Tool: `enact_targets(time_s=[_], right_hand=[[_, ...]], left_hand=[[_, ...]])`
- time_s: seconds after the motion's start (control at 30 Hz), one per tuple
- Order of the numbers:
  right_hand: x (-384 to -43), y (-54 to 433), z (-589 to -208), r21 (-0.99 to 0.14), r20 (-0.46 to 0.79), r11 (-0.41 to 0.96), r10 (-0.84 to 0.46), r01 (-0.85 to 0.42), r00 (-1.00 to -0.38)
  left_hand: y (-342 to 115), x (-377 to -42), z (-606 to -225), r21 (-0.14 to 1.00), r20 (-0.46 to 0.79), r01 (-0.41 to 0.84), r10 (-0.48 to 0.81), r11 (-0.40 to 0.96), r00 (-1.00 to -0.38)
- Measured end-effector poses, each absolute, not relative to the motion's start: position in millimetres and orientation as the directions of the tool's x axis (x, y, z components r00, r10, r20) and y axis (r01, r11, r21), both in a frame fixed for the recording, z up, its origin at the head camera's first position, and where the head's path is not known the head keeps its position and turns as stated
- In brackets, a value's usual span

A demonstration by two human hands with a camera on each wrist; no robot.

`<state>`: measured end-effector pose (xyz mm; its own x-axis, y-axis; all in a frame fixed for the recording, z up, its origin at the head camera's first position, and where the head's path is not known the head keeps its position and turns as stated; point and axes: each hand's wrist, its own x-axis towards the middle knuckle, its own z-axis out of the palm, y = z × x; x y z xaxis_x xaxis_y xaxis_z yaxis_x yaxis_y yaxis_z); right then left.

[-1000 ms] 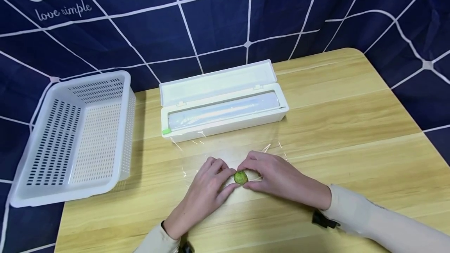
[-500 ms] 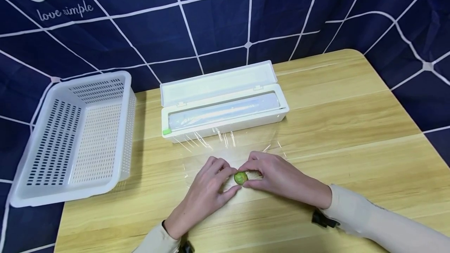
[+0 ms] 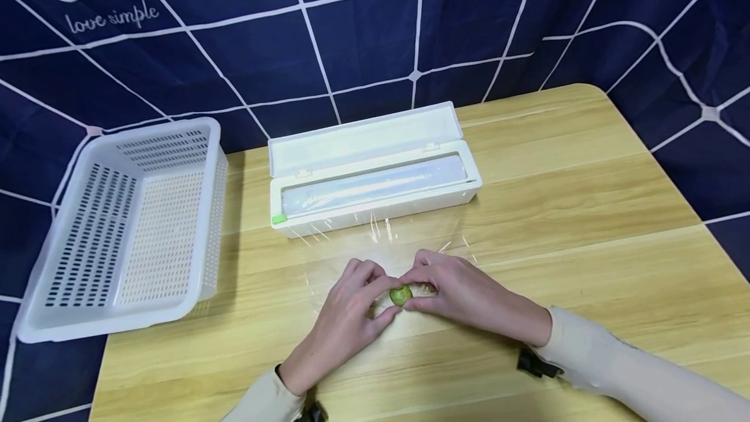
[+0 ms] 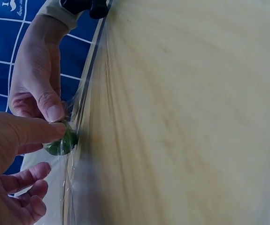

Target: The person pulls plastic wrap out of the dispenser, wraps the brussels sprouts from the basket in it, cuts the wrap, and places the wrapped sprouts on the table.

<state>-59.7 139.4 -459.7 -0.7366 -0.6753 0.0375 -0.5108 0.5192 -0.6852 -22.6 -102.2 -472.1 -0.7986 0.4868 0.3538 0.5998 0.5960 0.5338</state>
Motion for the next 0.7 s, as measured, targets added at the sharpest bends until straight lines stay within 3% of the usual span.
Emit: enact_targets(time_s=[0.7], right_hand=[[-58.6,135.4,-459.2,-0.649,0.011,0.564,-0.664,-0.510,-0.748]], left_hand=[[-103.7,-24.0,-470.8,0.545,0.288,0.547,0.471,0.635,-0.834]])
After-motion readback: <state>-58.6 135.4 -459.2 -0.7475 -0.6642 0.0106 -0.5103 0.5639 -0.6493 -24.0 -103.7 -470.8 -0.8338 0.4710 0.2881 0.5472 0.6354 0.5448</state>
